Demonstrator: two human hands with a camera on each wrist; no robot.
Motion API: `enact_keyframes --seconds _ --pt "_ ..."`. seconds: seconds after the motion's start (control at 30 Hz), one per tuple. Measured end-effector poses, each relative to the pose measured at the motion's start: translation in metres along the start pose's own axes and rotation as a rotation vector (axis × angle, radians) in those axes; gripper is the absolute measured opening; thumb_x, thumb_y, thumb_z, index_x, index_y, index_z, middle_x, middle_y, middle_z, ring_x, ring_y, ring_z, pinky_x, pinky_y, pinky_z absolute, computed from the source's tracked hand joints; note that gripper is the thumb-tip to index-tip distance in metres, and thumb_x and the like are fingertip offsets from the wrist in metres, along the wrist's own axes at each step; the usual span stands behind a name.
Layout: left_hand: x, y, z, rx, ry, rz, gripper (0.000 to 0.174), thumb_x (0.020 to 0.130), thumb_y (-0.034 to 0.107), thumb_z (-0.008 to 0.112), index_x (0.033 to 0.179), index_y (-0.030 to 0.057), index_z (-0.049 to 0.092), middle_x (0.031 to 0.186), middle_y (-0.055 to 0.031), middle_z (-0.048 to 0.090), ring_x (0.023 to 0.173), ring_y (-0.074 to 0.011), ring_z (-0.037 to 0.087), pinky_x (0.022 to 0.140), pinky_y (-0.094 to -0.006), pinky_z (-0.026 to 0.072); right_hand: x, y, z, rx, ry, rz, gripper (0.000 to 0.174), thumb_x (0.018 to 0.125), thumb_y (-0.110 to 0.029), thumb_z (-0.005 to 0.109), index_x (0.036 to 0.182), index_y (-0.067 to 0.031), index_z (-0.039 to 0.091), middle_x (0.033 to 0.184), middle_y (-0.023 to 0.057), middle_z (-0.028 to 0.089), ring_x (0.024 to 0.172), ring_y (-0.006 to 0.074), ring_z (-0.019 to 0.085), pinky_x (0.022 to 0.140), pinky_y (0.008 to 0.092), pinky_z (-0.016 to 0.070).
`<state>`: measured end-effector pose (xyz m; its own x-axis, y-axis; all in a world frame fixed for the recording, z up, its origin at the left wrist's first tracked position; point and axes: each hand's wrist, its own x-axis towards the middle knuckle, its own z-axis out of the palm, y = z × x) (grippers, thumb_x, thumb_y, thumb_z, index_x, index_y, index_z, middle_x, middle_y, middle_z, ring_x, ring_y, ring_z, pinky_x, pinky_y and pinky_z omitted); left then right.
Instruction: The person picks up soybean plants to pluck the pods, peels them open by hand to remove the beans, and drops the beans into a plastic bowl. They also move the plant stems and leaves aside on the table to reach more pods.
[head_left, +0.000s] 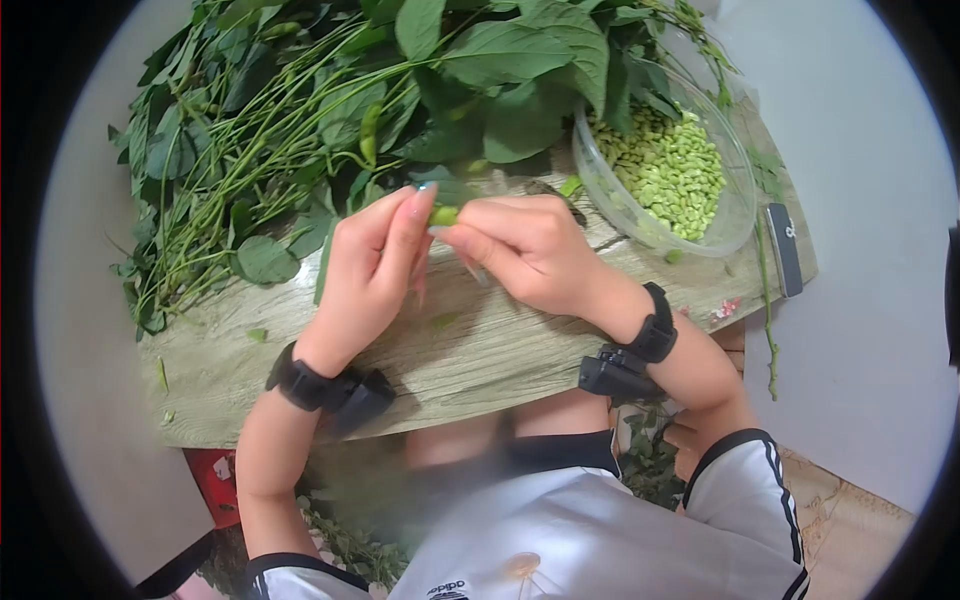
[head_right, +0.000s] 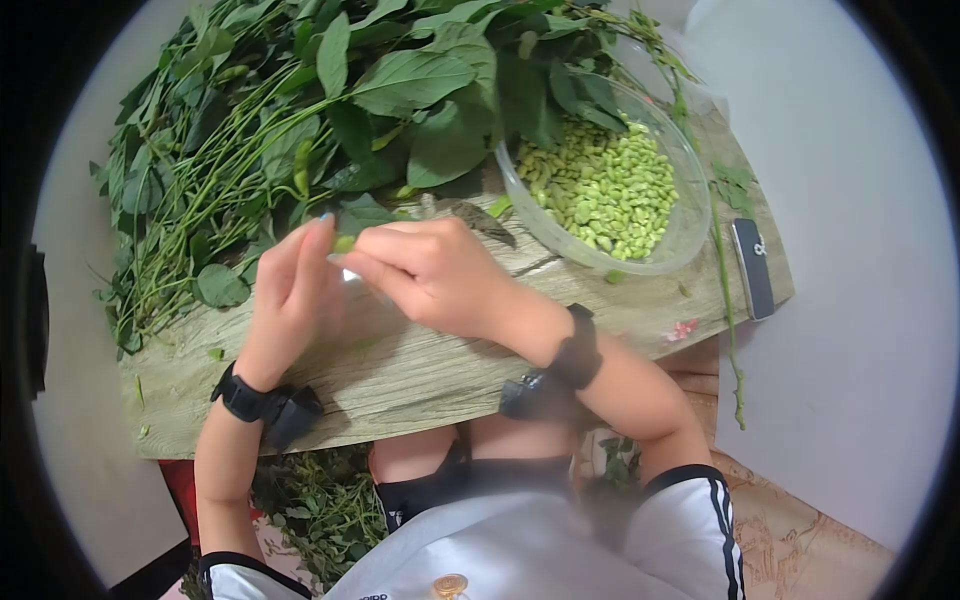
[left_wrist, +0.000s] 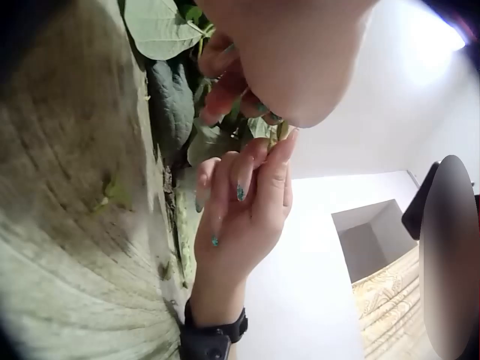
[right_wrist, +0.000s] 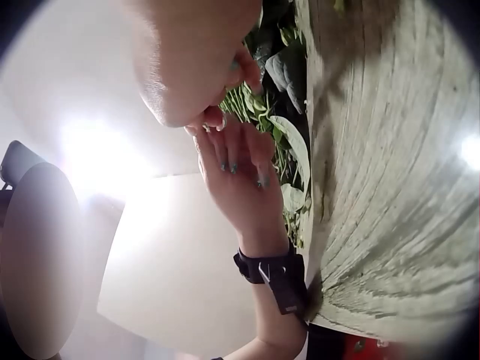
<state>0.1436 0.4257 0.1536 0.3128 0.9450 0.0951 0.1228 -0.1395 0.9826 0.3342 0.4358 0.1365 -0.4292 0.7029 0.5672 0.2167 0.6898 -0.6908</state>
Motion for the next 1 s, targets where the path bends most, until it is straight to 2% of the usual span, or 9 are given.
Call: enact_keyframes --seconds 0.07,0.17,0.23,0.33,0.5,0.8,0.9,0.97,1.0 --pt "0.004 -0.005 -0.002 0.455 0.134 0.420 0.018 0.101 0.013 0.056 0.088 0.0014 0.062 0.070 -0.0074 0.053 0.053 -0.0189 0.054 0.050 -0.0314 0.0407 0.000 -0.001 -0.002 -0.124 -0.029 0.006 0.012 0.092 -0.012 0.066 0.083 -0.0030 0.067 0.064 0.0076 0.059 0.057 0.0251 0.058 0.053 0.0348 0.0442" --pt "0.007 -0.009 -0.008 0.589 0.146 0.620 0.007 0.095 0.007 0.060 0.092 0.0020 0.064 0.077 -0.0112 0.055 0.058 -0.0280 0.055 0.051 -0.0342 0.0426 -0.001 -0.004 0.002 -0.154 0.001 -0.012 0.020 0.090 -0.018 0.068 0.079 -0.0041 0.060 0.066 0.0111 0.055 0.057 0.0313 0.056 0.051 0.0395 0.0418" --pt "0.005 -0.010 -0.008 0.587 0.141 0.576 0.004 0.092 0.006 0.063 0.093 0.0030 0.065 0.077 -0.0111 0.056 0.060 -0.0310 0.054 0.053 -0.0344 0.0440 -0.001 -0.006 0.004 -0.147 -0.023 -0.018 0.015 0.090 -0.018 0.068 0.083 -0.0060 0.064 0.068 0.0107 0.058 0.059 0.0308 0.058 0.052 0.0394 0.0434" --pt "0.006 -0.015 -0.003 0.577 0.138 0.551 0.009 0.096 0.010 0.061 0.091 0.0024 0.064 0.072 -0.0097 0.054 0.057 -0.0253 0.055 0.051 -0.0335 0.0422 -0.003 -0.007 0.006 -0.145 -0.152 -0.054 0.011 0.091 -0.019 0.067 0.087 -0.0084 0.067 0.070 0.0099 0.061 0.062 0.0308 0.060 0.054 0.0394 0.0462" --pt "0.004 -0.014 -0.006 -0.110 -0.020 0.078 0.041 0.108 0.031 0.044 0.083 0.0027 0.060 0.062 0.0017 0.051 0.052 -0.0047 0.045 0.046 -0.0232 0.0345 0.002 -0.010 -0.007 -0.138 -0.177 0.004 0.009 0.091 -0.019 0.065 0.092 -0.0117 0.070 0.075 0.0095 0.065 0.067 0.0300 0.064 0.059 0.0394 0.0494" --pt "0.006 -0.012 0.007 -0.262 0.234 -0.004 0.042 0.108 0.039 0.039 0.085 0.0061 0.054 0.065 0.0036 0.051 0.050 -0.0019 0.043 0.045 -0.0197 0.0336 0.003 -0.003 -0.011 -0.152 -0.218 -0.078 0.007 0.090 -0.020 0.066 0.090 -0.0138 0.070 0.072 0.0091 0.064 0.067 0.0289 0.064 0.058 0.0387 0.0493" --pt "0.018 -0.016 -0.013 -0.472 0.231 0.088 0.042 0.107 0.042 0.039 0.087 0.0080 0.053 0.068 0.0029 0.052 0.049 -0.0021 0.043 0.043 -0.0191 0.0325 0.000 -0.004 -0.013 -0.198 -0.318 -0.046 0.013 0.083 -0.017 0.075 0.090 -0.0053 0.071 0.082 0.0090 0.069 0.068 0.0277 0.064 0.060 0.0335 0.0499" --pt "0.019 -0.016 -0.014 -0.539 0.262 0.081 0.043 0.107 0.043 0.040 0.083 0.0095 0.052 0.066 0.0021 0.051 0.047 -0.0036 0.042 0.041 -0.0191 0.0312 0.004 -0.005 -0.017 -0.275 -0.251 -0.089 0.018 0.085 -0.022 0.074 0.092 -0.0051 0.072 0.084 0.0084 0.069 0.069 0.0260 0.063 0.061 0.0320 0.0497" --pt "0.018 -0.017 -0.016 -0.640 0.102 0.047 0.043 0.107 0.043 0.041 0.083 0.0096 0.052 0.066 0.0016 0.050 0.047 -0.0045 0.043 0.041 -0.0194 0.0311 0.006 -0.005 -0.018 -0.356 -0.186 -0.131 0.024 0.086 -0.028 0.074 0.093 -0.0048 0.073 0.085 0.0078 0.069 0.070 0.0242 0.062 0.062 0.0304 0.0494"
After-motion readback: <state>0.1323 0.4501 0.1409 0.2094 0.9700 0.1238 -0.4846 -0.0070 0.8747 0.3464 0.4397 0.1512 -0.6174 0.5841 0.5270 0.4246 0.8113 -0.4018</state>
